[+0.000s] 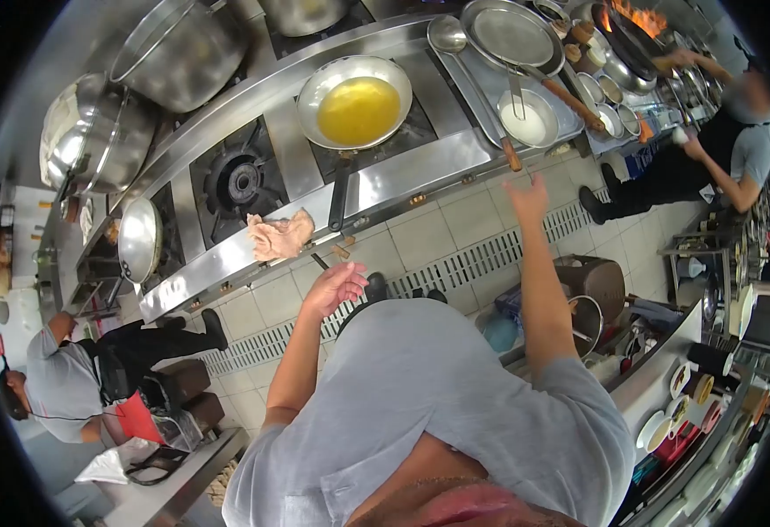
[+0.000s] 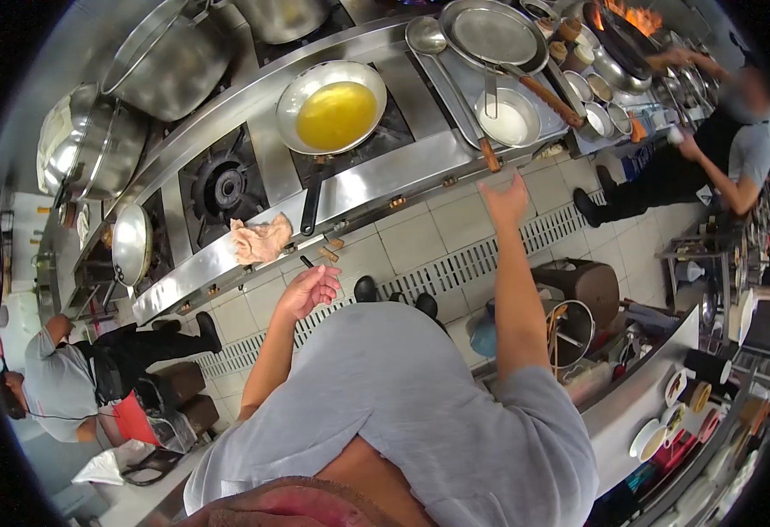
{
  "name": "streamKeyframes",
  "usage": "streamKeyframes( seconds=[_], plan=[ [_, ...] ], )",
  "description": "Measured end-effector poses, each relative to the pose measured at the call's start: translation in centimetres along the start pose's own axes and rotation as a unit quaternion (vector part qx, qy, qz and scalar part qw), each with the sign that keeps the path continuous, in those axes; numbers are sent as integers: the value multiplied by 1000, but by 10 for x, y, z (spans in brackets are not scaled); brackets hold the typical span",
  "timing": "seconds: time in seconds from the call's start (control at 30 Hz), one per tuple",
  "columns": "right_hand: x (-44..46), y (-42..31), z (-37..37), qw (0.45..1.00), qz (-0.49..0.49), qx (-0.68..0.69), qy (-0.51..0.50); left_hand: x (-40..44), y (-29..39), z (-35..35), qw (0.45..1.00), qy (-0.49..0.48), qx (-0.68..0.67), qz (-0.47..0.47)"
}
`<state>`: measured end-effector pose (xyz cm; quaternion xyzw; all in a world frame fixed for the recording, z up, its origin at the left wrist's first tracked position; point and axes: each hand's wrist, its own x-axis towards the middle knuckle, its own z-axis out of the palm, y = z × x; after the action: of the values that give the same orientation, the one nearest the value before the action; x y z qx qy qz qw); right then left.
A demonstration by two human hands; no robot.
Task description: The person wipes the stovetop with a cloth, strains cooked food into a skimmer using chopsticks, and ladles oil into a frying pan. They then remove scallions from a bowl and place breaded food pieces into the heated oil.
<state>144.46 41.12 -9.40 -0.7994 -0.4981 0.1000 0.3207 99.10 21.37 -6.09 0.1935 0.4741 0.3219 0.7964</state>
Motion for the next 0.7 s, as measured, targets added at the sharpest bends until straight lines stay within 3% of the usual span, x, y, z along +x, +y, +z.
streamKeyframes(
  seconds=[0.13, 0.2, 0.27, 0.43, 0.57, 0.67, 0.7],
  plan=[
    [-73, 14, -47, 999, -15, 37, -6, 10, 4, 8, 990, -18, 133, -44],
    [-119, 25, -59, 999, 53, 10, 0, 23, 2, 13, 966, -37, 251, -52],
    [-169, 38, -76, 994, 102, 29, 10, 44, -2, 11, 936, -122, 328, -39],
    [-279, 47, -137, 961, 269, 63, 17, 75, 0, 49, 922, -241, 271, -136],
    [-374, 75, -190, 920, 338, 149, 130, 89, -11, 101, 883, -296, 332, -152],
    [-429, 110, -258, 831, 472, 197, 220, 89, -19, 142, 871, -331, 332, -145],
    [-455, 134, -277, 795, 460, 257, 301, 87, -22, 154, 864, -345, 339, -140]
  ],
)
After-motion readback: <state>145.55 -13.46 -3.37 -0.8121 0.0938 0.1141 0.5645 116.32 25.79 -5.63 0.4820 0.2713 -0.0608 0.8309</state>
